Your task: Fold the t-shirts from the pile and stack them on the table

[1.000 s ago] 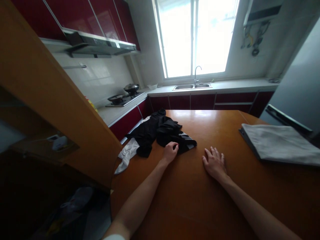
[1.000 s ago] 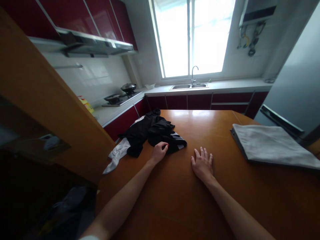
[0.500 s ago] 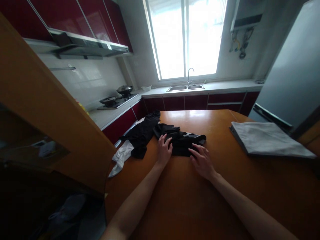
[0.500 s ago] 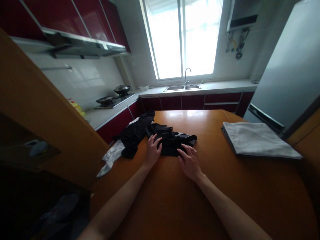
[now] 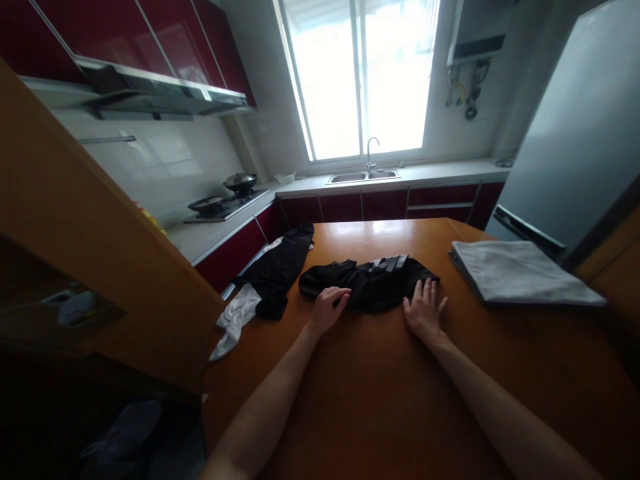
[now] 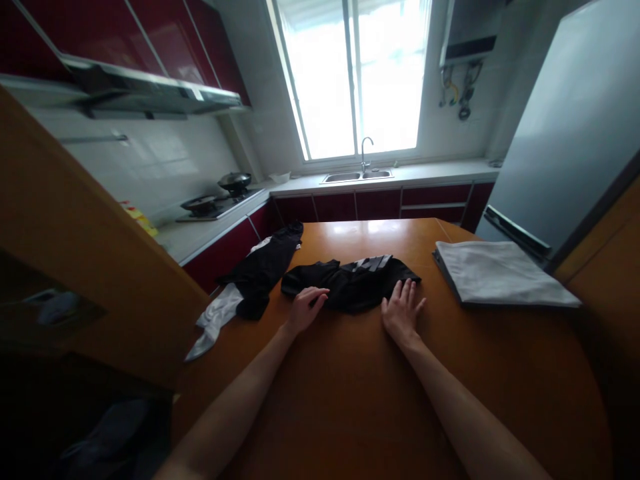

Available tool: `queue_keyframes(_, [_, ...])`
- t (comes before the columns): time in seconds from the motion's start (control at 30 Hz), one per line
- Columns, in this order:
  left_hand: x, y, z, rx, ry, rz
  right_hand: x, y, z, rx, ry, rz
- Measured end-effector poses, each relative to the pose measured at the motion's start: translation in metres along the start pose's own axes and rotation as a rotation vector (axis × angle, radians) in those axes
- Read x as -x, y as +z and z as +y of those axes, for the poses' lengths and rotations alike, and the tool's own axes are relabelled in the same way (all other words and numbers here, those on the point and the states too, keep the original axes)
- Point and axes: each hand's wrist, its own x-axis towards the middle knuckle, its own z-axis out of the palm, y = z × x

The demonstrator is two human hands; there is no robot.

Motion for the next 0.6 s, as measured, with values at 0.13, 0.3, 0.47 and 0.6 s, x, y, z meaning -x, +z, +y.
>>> queue_keyframes(0.13, [-0.003, 0.002, -0.002, -0.174, -0.110, 0.203, 0.011, -0.005, -0.012, -0.190, -0.234, 0.120])
queue_keyframes(0.3, [-0.003, 0.002, -0.016, -0.169, -0.229, 0.100, 0.037, -0.006, -0.040, -0.306, -0.597, -0.039])
queue_keyframes(0.47, [0.002, 0.001, 0.002, -0.011, -0.101, 0.004, 0.041, -0.006, -0.043, -0.412, -0.663, -0.109])
queue_keyframes(0.6, [0.001, 0.000, 0.015, -0.161, -0.105, 0.175, 0.036, -0.010, -0.036, -0.518, -0.712, -0.098])
